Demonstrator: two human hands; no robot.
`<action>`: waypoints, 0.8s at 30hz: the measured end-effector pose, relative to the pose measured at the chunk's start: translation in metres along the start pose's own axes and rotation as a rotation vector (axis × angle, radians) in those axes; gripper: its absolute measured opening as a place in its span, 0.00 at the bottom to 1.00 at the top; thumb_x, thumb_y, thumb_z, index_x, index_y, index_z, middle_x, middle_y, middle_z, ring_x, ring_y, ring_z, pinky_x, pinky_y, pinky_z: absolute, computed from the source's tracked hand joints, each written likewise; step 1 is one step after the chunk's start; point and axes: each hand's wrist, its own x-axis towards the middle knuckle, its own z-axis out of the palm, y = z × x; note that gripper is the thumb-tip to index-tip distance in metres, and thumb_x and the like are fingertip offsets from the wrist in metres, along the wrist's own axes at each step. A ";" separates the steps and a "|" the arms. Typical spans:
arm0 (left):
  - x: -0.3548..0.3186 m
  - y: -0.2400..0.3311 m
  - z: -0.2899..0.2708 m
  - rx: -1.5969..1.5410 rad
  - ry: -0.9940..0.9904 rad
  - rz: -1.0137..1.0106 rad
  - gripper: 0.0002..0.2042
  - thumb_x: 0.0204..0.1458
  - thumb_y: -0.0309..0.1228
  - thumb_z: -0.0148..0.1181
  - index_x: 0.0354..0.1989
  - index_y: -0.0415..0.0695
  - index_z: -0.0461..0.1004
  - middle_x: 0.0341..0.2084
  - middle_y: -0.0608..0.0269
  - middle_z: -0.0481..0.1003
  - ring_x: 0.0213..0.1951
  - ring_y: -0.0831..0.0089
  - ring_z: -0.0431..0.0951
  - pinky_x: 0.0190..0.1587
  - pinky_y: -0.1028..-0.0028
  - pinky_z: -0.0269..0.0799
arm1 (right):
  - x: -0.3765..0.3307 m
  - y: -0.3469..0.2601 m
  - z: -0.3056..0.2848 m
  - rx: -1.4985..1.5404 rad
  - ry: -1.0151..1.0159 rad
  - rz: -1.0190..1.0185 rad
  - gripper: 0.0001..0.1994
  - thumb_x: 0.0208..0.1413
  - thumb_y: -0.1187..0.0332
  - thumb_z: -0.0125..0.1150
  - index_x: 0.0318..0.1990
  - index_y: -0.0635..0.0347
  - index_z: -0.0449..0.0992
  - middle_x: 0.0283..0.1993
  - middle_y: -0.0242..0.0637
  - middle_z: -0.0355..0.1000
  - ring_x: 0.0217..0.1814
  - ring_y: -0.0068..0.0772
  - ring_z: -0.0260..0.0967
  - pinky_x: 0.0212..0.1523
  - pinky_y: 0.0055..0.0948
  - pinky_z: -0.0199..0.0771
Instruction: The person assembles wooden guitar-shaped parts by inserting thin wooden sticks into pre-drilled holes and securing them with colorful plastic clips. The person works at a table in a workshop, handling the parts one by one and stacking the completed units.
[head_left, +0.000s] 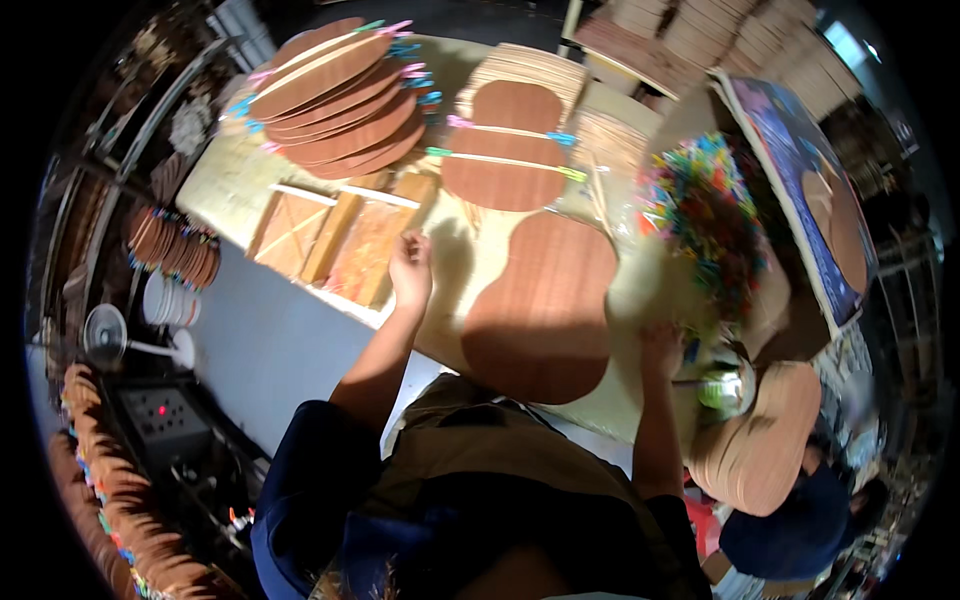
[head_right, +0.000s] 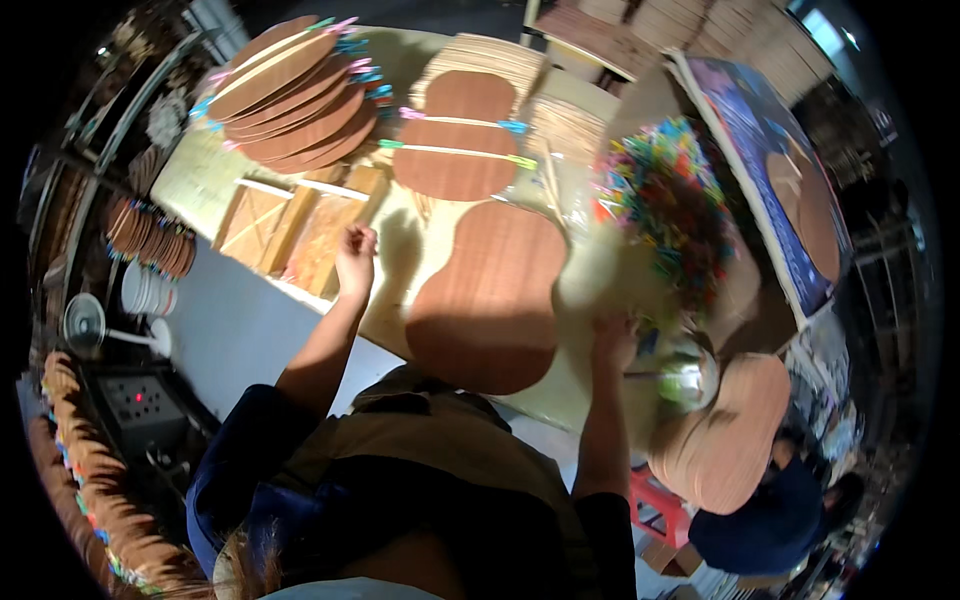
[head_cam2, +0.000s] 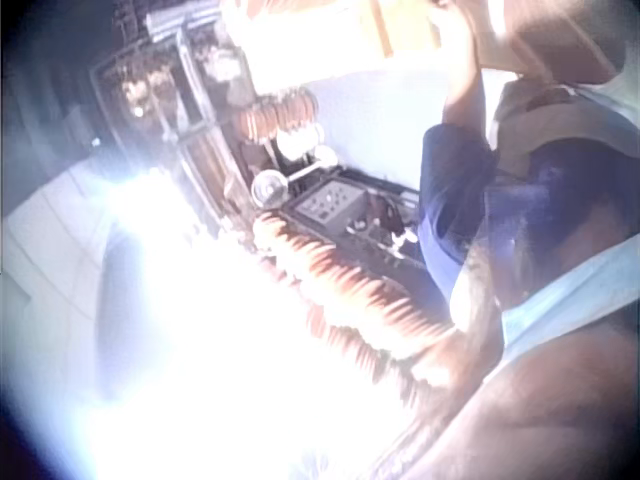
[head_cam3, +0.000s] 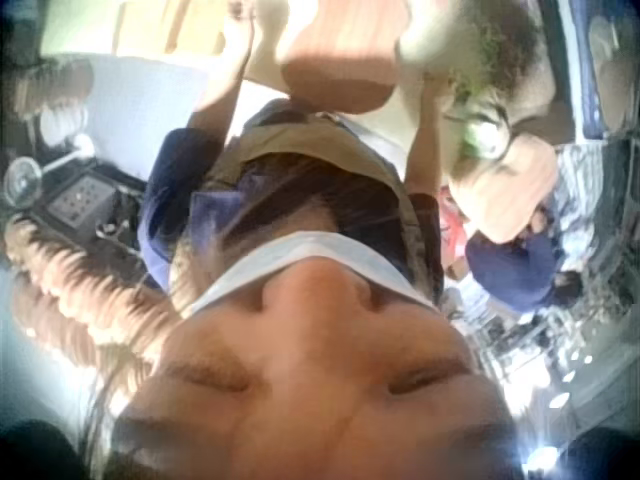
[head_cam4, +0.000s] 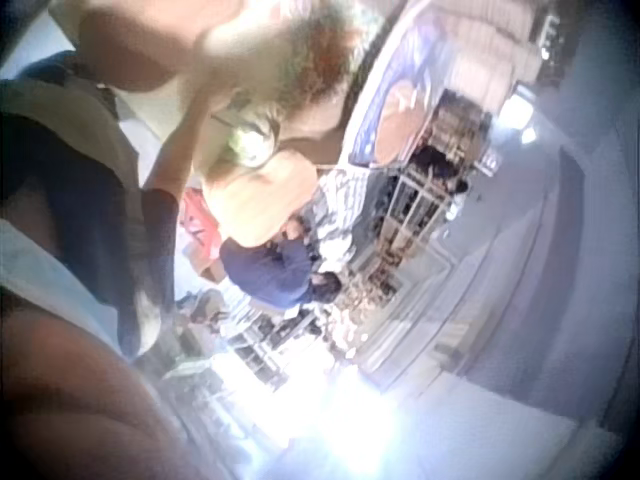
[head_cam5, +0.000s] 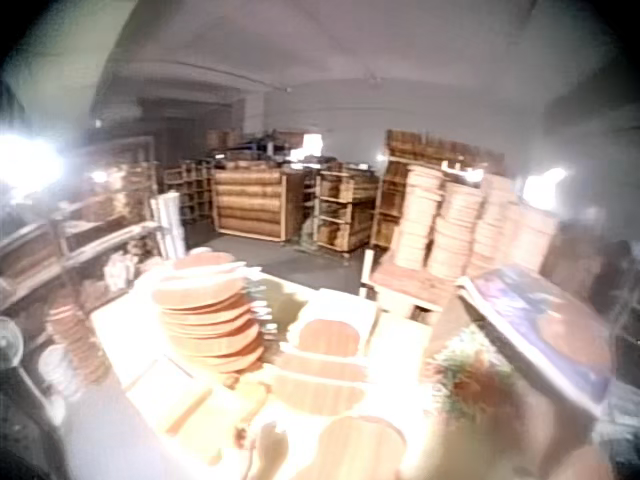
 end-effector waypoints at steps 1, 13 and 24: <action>0.021 -0.007 -0.010 -0.109 0.108 -0.072 0.10 0.52 0.27 0.56 0.39 0.35 0.68 0.29 0.62 0.71 0.31 0.77 0.71 0.34 0.77 0.68 | 0.003 -0.001 0.000 -0.157 0.029 -0.087 0.16 0.51 0.55 0.55 0.39 0.57 0.73 0.48 0.46 0.68 0.51 0.53 0.64 0.47 0.45 0.69; 0.136 -0.006 -0.043 -0.614 0.644 -0.763 0.04 0.52 0.25 0.56 0.32 0.37 0.75 0.24 0.59 0.74 0.22 0.71 0.72 0.19 0.73 0.66 | 0.008 -0.028 -0.041 0.182 -0.139 0.087 0.15 0.51 0.55 0.52 0.32 0.59 0.74 0.38 0.48 0.71 0.38 0.54 0.71 0.39 0.50 0.70; 0.144 -0.043 -0.060 -0.539 0.448 -0.617 0.03 0.47 0.22 0.59 0.24 0.38 0.72 0.16 0.65 0.69 0.12 0.76 0.63 0.12 0.77 0.55 | 0.013 -0.023 -0.030 0.139 -0.050 -0.012 0.15 0.50 0.56 0.53 0.30 0.61 0.72 0.33 0.52 0.71 0.35 0.56 0.71 0.36 0.51 0.71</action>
